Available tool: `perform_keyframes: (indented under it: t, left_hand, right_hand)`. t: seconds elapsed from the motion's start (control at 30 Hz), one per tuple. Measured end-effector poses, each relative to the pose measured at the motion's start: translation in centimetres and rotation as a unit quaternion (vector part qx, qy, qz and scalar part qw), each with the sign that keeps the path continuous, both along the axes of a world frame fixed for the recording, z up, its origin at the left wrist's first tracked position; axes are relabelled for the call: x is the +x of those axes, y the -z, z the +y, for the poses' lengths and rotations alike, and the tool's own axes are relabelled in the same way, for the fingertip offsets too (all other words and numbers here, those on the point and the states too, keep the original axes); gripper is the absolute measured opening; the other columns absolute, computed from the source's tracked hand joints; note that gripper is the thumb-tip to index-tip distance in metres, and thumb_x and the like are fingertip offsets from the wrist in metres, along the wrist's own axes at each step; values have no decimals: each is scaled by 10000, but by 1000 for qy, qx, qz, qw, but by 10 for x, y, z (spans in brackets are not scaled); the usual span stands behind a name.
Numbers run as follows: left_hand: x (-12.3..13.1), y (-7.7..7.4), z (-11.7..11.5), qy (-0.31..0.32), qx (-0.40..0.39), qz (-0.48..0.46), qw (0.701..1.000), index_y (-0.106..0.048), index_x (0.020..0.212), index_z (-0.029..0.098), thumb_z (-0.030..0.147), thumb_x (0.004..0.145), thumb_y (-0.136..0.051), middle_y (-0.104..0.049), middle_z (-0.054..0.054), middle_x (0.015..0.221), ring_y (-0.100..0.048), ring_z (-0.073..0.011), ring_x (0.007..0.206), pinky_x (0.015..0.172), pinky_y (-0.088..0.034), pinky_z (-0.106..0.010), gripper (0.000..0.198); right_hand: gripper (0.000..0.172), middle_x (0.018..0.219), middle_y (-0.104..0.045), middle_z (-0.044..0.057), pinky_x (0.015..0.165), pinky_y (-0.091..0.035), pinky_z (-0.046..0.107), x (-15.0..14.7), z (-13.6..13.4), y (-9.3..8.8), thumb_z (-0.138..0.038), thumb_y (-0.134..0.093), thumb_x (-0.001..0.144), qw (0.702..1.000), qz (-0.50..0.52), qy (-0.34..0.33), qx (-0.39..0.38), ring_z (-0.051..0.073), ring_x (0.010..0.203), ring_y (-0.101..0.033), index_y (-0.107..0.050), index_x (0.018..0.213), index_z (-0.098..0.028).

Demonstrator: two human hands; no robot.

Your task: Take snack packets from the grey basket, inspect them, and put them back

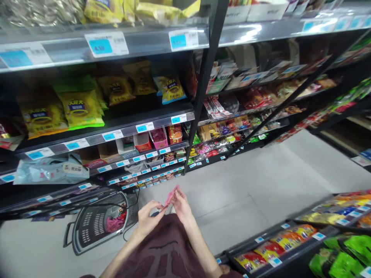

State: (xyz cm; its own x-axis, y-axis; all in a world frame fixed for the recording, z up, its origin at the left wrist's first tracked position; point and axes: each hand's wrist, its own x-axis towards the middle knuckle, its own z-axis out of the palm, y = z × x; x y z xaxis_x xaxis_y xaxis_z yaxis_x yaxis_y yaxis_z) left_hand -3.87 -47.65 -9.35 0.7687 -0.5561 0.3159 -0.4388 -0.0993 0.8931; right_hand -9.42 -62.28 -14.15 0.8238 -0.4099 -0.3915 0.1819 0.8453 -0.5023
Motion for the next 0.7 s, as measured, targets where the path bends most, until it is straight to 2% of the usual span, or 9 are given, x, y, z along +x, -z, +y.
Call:
perform_keyframes:
  t: [0.17,0.3,0.4,0.57,0.7]
  left_hand:
    - [0,0,-6,-51,32,91,994,-696,788,203,256,670,-789,-668,-4,606,-638,-177,603,717,-500,-300,159]
    - [7,7,-8,-68,4,175,982,-652,699,166,301,647,-805,-620,-2,584,-579,-148,576,634,-469,-256,211]
    - [10,11,-6,-82,-13,202,976,-632,642,156,335,663,-792,-613,-14,616,-544,-136,588,611,-445,-241,242]
    - [9,17,-4,-77,-19,226,971,-596,666,154,368,717,-756,-576,-2,649,-531,-126,617,630,-427,-228,272]
    - [9,22,-5,-63,-1,252,966,-599,771,146,423,791,-689,-554,11,655,-511,-116,605,605,-404,-216,291]
  right_hand:
    - [294,708,-644,-2,561,-450,246,2,3,2,-298,-835,628,998,56,-12,-1,138,590,-586,-633,817,-197]
    - [291,723,-657,-6,581,-447,232,7,7,11,-314,-831,643,998,61,-3,-16,126,615,-584,-614,796,-195]
    - [280,680,-636,-22,563,-422,223,9,8,17,-311,-828,647,997,65,-3,-28,113,577,-542,-614,781,-190]
    - [270,612,-589,-34,557,-402,236,9,7,22,-347,-804,670,995,75,-11,-59,118,546,-502,-598,747,-191]
    - [289,574,-515,-51,518,-358,215,8,4,20,-343,-821,653,994,88,1,-66,94,517,-435,-595,739,-186]
